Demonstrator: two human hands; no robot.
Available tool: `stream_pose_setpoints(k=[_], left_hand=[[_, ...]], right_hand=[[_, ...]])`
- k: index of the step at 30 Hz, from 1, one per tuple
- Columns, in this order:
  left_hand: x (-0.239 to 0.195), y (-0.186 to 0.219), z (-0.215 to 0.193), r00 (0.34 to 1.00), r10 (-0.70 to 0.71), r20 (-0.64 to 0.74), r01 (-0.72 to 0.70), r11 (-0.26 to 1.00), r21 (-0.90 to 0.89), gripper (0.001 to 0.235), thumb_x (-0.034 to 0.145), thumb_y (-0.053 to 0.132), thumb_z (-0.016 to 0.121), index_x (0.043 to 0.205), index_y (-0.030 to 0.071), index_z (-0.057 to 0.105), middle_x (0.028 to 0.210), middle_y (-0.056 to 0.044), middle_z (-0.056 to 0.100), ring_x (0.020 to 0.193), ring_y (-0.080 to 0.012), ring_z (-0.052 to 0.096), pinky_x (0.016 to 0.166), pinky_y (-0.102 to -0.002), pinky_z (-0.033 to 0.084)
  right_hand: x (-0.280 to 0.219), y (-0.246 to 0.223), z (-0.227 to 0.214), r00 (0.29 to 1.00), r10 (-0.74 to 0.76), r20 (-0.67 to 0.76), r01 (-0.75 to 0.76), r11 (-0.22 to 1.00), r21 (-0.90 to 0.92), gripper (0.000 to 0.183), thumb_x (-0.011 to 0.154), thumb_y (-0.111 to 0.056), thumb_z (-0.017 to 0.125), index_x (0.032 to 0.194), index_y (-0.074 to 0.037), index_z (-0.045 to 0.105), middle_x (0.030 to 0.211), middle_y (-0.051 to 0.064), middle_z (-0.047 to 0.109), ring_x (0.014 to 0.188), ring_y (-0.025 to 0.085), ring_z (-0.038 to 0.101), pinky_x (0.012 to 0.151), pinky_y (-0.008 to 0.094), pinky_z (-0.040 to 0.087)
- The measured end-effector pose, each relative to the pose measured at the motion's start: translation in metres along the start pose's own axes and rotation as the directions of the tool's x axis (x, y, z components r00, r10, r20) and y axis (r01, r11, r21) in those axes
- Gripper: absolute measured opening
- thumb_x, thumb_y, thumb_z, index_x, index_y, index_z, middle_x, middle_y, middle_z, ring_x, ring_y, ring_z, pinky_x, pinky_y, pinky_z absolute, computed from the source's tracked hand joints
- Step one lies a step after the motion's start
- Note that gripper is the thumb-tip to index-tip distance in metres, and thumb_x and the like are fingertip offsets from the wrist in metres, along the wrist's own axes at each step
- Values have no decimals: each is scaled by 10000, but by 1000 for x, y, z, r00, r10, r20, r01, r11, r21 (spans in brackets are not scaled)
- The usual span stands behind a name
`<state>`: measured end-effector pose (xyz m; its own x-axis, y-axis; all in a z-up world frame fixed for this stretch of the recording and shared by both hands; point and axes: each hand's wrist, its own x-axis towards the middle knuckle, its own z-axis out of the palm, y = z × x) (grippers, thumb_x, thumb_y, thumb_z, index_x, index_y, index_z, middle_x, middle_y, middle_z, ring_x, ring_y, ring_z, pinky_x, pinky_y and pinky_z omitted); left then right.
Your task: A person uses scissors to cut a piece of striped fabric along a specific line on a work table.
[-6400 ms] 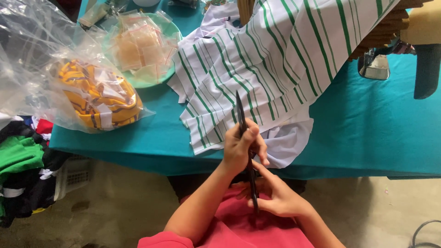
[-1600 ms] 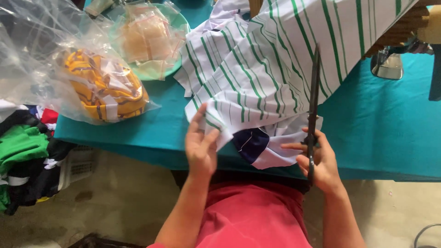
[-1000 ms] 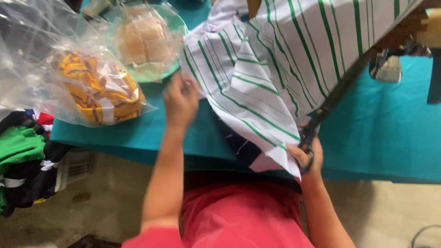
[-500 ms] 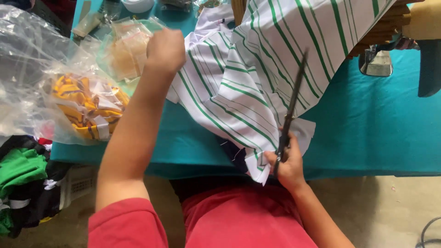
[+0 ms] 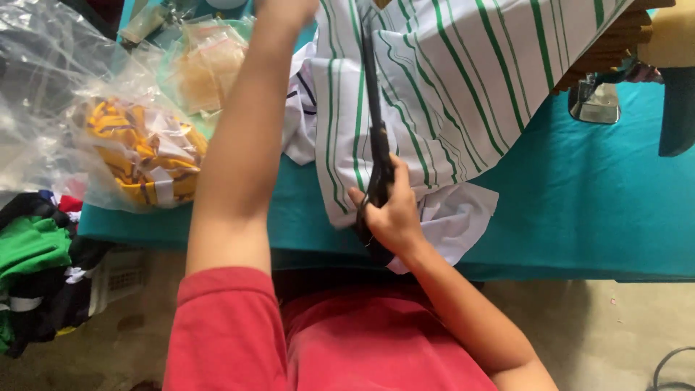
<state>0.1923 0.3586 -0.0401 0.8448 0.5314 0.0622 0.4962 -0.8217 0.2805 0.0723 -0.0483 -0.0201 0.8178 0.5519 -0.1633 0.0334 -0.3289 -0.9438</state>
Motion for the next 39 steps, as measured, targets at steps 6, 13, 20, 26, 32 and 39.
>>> stream_pose_setpoints(k=[6, 13, 20, 26, 32, 39], left_hand=[[-194, 63, -39, 987, -156, 42, 161, 971, -174, 379, 988, 378, 585, 1112, 46, 718, 980, -231, 739, 1009, -453, 718, 842, -569, 554], [-325, 94, 24, 971, -211, 117, 241, 835, -495, 416, 928, 502, 678, 993, 94, 728, 806, -133, 763, 822, -393, 743, 741, -513, 571], [-345, 107, 29, 953, -287, -101, 165, 767, -620, 212, 872, 247, 784, 977, 102, 671, 791, -106, 677, 803, -331, 710, 726, -440, 574], [-340, 106, 10, 945, -315, 91, 162, 206, -965, 167, 994, 194, 683, 1075, 110, 564, 858, -35, 661, 836, -121, 638, 763, -348, 585], [-341, 91, 35, 976, -218, 7, -28, -158, -987, 660, 973, 16, 675, 1536, 173, 369, 1303, -113, 677, 1068, -144, 665, 926, -329, 591], [-344, 88, 36, 997, 24, 79, 72, 204, -976, 326, 961, -45, 498, 1082, 51, 784, 1088, -90, 785, 1085, -209, 732, 955, -297, 601]], right_hand=[[4, 8, -15, 995, 57, 83, -57, 998, -1, 752, 763, -379, 909, 1399, -188, 555, 930, 176, 781, 903, 313, 767, 817, 438, 586], [-10, -16, -76, 1000, -23, -1, 22, 999, -37, 668, 782, -190, 892, 1346, -131, 540, 924, 179, 782, 871, 310, 779, 801, 419, 603], [44, 66, -135, 849, -502, -162, 258, 662, -704, 698, 806, -160, 891, 1408, -66, 550, 707, 186, 689, 673, 415, 715, 673, 491, 568], [60, 92, -147, 802, -594, -63, 333, 533, -778, 694, 661, 38, 759, 1341, 18, 621, 655, 205, 652, 611, 437, 686, 619, 463, 575], [67, 52, -188, 747, -664, -40, 345, 439, -829, 723, 703, -26, 769, 1403, 16, 594, 890, 239, 695, 763, 463, 710, 689, 506, 582], [44, 6, -197, 870, -479, -117, 365, 784, -502, 555, 920, 88, 789, 1363, 86, 454, 1163, 253, 723, 1077, 374, 711, 913, 481, 573]])
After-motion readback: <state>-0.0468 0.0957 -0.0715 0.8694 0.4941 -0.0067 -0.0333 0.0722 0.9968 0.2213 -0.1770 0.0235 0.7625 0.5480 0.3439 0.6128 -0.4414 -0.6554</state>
